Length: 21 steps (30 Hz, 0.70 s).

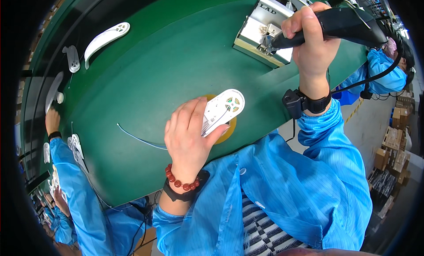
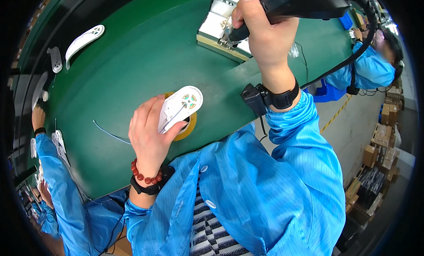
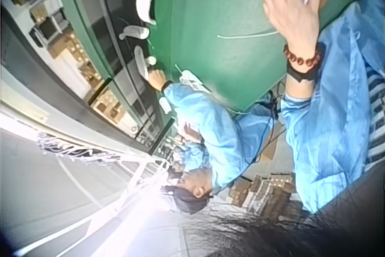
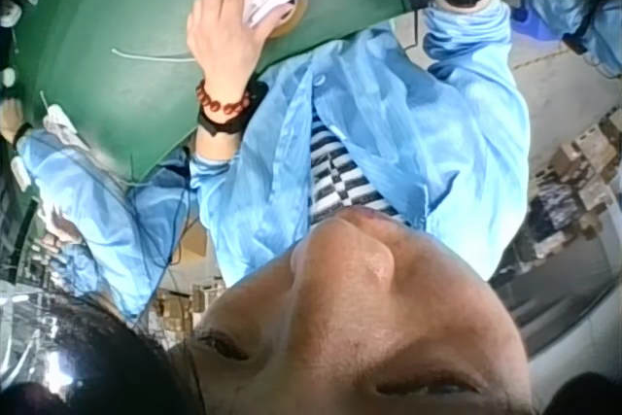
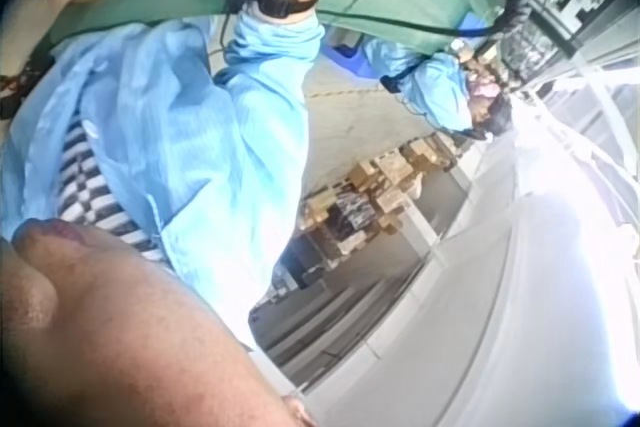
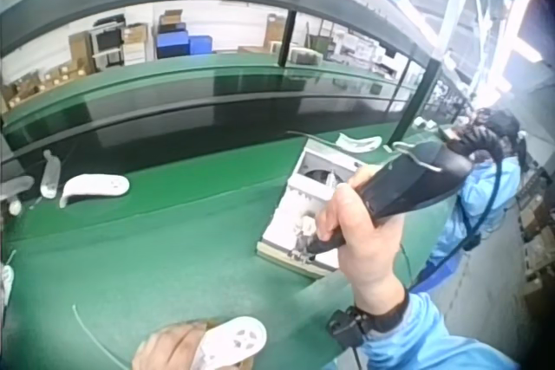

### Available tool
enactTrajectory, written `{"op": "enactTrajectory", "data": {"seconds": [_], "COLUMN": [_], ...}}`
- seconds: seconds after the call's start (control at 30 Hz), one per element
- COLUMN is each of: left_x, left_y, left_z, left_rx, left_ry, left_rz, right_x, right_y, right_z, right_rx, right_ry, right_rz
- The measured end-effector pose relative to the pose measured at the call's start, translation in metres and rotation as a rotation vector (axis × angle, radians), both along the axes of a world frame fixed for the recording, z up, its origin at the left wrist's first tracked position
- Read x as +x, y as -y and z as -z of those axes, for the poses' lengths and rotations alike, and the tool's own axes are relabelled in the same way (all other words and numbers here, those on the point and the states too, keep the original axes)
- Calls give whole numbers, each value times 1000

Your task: Assembling white plastic electronic housings by driving screws into pre-drilled holes using an electric screwdriver.

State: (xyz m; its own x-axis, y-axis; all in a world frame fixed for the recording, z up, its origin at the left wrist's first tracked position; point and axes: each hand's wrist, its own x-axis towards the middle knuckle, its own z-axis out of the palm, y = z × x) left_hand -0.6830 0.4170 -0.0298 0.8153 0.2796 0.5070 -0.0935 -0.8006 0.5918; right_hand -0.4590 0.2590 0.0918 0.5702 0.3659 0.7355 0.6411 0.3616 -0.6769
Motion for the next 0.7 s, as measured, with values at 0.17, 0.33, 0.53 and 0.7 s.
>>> {"op": "enactTrajectory", "data": {"seconds": [0.17, 0.33, 0.53, 0.7], "left_x": [5, 8, 7, 4], "left_y": [3, 4, 6, 7], "left_z": [0, 1, 4, 5], "left_rx": [-4, 3, 6, 13], "left_ry": [-12, -11, -1, -3], "left_rz": [-13, -15, -17, -21], "right_x": [13, 19, 3, -1], "right_y": [-1, -1, 7, 14], "right_z": [2, 2, 14, 17], "right_rx": [4, -12, -57, -245], "right_ry": [-72, -96, 90, 365], "right_rz": [-20, 10, -3, 3]}}
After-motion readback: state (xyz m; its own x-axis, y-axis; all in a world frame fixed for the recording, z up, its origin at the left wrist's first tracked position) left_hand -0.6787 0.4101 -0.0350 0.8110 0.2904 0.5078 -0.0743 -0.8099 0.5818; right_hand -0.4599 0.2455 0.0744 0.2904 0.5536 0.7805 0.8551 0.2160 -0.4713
